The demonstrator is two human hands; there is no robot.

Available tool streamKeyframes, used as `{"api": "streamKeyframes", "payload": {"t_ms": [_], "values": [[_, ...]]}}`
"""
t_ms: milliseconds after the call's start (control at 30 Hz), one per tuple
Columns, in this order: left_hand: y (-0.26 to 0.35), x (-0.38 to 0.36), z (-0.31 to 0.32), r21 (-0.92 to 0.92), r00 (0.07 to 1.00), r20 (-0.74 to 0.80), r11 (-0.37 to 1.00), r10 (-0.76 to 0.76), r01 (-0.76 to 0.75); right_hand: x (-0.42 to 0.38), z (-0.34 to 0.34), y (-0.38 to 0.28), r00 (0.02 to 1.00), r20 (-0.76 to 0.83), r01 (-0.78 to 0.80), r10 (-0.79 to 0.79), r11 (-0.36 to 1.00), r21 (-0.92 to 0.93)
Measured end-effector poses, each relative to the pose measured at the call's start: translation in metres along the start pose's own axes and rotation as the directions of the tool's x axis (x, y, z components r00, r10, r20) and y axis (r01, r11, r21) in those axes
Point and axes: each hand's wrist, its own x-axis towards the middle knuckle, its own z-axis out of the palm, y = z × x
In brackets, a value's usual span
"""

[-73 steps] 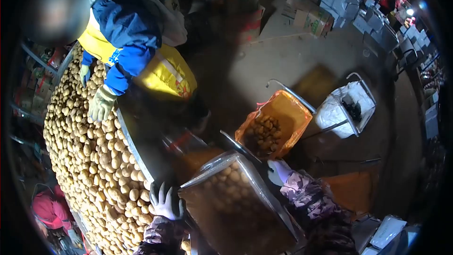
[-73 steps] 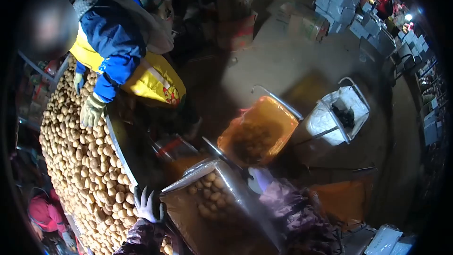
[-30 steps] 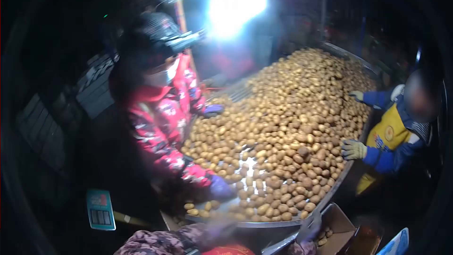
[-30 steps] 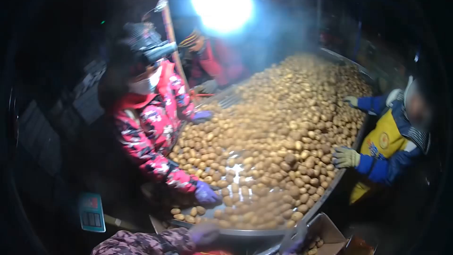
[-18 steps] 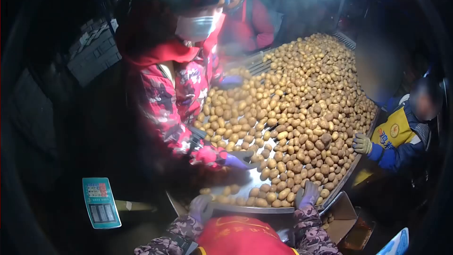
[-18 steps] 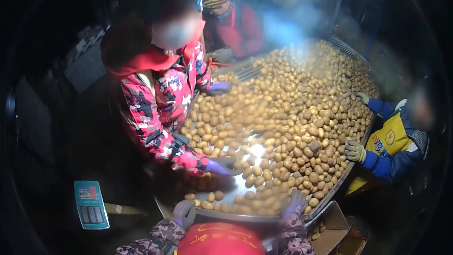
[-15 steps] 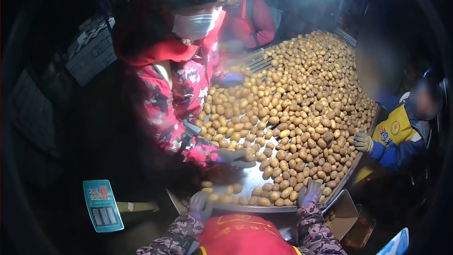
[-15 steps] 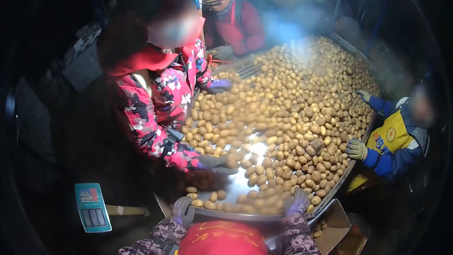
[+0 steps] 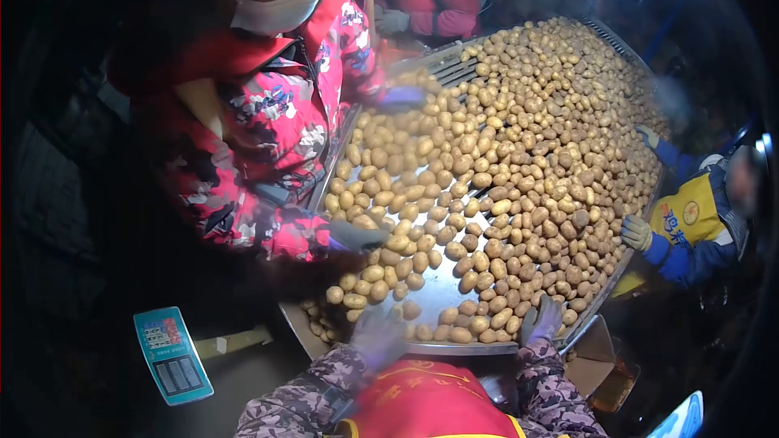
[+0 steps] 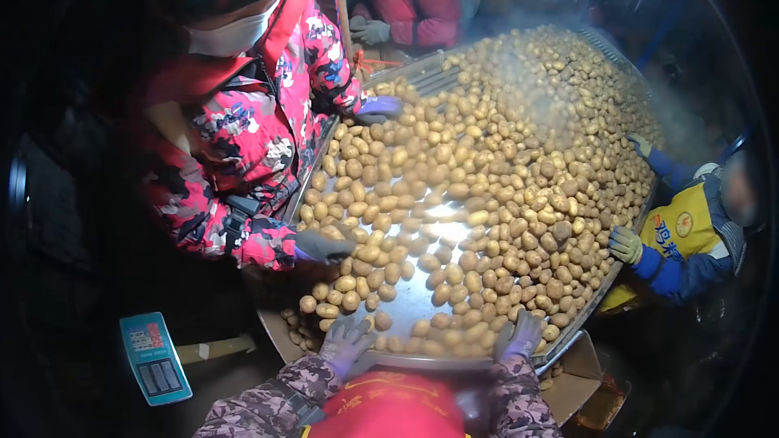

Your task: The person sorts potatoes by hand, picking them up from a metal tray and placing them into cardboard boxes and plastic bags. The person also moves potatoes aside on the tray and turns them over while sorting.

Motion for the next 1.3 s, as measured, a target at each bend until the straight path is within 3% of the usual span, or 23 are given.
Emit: {"api": "streamKeyframes", "payload": {"t_ms": [133, 233, 367, 500, 533, 567, 633, 700, 767, 833, 933, 1033, 1100, 1167, 1233, 1300], "values": [[-0.031, -0.023, 0.022, -0.083, 0.990, -0.141, 0.996, -0.025, 0.013, 0.008, -0.006, 0.001, 0.997, 0.053, 0.048, -0.051, 0.998, 0.048], [-0.038, -0.038, 0.026, -0.134, 0.973, -0.221, 0.987, 0.063, -0.094, 0.004, -0.004, 0.002, 0.999, 0.037, 0.032, -0.032, 0.999, -0.003], [-0.043, -0.029, 0.019, -0.081, 0.905, -0.424, 0.994, 0.035, -0.077, 0.001, 0.004, 0.004, 1.000, 0.015, 0.024, -0.024, 1.000, -0.001], [-0.050, 0.010, 0.009, 0.067, 0.975, -0.164, 0.984, -0.153, 0.166, 0.003, 0.002, 0.003, 0.999, 0.015, 0.034, -0.035, 0.998, 0.047], [-0.065, 0.011, 0.010, 0.079, 0.972, -0.174, 0.981, -0.159, 0.175, 0.003, 0.003, 0.005, 0.998, 0.008, 0.057, -0.058, 0.998, 0.038], [-0.094, -0.002, 0.056, 0.070, 0.906, -0.402, 0.983, -0.130, 0.172, 0.004, 0.005, 0.008, 0.999, 0.013, 0.049, -0.050, 0.998, 0.034], [-0.110, -0.013, 0.053, 0.020, 0.863, -0.405, 0.941, -0.302, 0.338, 0.004, 0.005, 0.008, 0.999, 0.025, 0.028, -0.028, 0.999, 0.029], [-0.125, -0.019, 0.060, 0.049, 0.797, -0.470, 0.890, -0.380, 0.453, 0.008, 0.003, 0.002, 0.999, 0.040, 0.018, -0.018, 1.000, 0.020], [-0.161, 0.008, 0.045, 0.014, 0.790, -0.556, 0.947, -0.260, 0.321, 0.002, 0.000, -0.002, 0.999, 0.034, 0.001, -0.001, 1.000, 0.000], [-0.171, 0.052, 0.023, 0.004, 0.762, -0.575, 0.930, -0.298, 0.366, 0.004, -0.001, -0.002, 0.999, 0.043, 0.006, -0.006, 1.000, 0.004], [-0.161, 0.091, 0.026, 0.143, 0.749, -0.570, 0.856, -0.338, 0.496, 0.003, -0.003, -0.002, 0.999, 0.042, -0.015, 0.013, 1.000, 0.027], [-0.113, 0.080, 0.061, 0.076, 0.847, -0.442, 0.929, -0.294, 0.363, 0.003, -0.001, 0.003, 0.997, 0.075, -0.015, 0.014, 1.000, 0.023], [-0.075, 0.055, 0.078, 0.215, 0.937, -0.288, 0.940, -0.196, 0.263, 0.000, 0.000, 0.002, 0.998, 0.061, -0.019, 0.017, 1.000, 0.023], [-0.025, 0.024, 0.059, -0.015, 0.940, -0.310, 0.989, -0.145, 0.148, 0.001, 0.000, 0.000, 0.999, 0.032, -0.009, 0.009, 1.000, 0.010], [-0.002, 0.008, 0.055, -0.162, 0.975, -0.170, 0.980, -0.142, 0.115, 0.002, -0.001, -0.002, 1.000, -0.003, 0.015, -0.015, 1.000, -0.017], [0.022, 0.015, 0.049, -0.082, 0.967, -0.252, 0.995, 0.025, -0.047, 0.001, 0.001, -0.002, 1.000, -0.001, 0.020, -0.020, 1.000, 0.006]]}}
